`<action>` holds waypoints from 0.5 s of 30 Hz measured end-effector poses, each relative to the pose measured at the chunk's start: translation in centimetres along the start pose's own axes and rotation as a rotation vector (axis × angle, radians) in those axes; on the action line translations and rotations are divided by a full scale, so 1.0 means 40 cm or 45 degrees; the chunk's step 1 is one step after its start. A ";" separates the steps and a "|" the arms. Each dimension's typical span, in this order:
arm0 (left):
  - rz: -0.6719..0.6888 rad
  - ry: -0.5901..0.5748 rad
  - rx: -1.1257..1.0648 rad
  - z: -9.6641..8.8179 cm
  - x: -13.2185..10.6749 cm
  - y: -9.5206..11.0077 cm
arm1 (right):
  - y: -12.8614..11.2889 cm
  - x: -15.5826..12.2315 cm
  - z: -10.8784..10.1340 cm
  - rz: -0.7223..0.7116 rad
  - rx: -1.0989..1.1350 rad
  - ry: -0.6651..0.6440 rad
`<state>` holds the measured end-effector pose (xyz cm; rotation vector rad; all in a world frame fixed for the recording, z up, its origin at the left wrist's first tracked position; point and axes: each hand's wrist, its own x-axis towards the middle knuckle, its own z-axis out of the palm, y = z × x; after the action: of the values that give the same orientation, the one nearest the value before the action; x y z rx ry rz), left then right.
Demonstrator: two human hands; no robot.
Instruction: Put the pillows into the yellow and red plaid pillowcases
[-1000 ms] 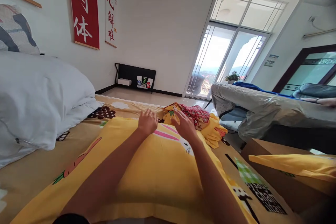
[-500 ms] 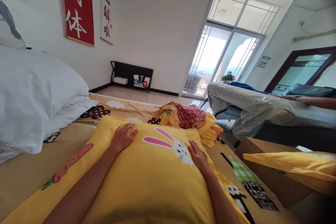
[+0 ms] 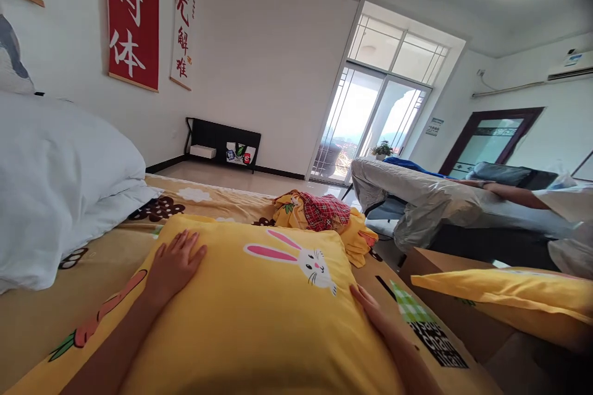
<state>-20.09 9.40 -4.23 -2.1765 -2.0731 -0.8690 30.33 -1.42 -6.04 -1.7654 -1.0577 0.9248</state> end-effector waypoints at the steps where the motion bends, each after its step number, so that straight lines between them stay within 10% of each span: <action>1: -0.094 -0.027 -0.040 -0.002 -0.001 -0.030 | -0.017 -0.006 0.000 0.025 0.095 -0.099; 9: -0.559 -0.336 -0.457 0.007 0.033 -0.250 | -0.017 0.007 0.078 0.145 0.330 -0.381; 15: -0.616 -0.287 -0.606 0.006 0.009 -0.291 | -0.008 0.007 0.075 0.173 0.223 -0.389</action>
<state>-30.79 11.25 -8.45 -2.0629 -2.8234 -1.3275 27.69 -0.20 -6.88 -1.5981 -1.0178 1.3626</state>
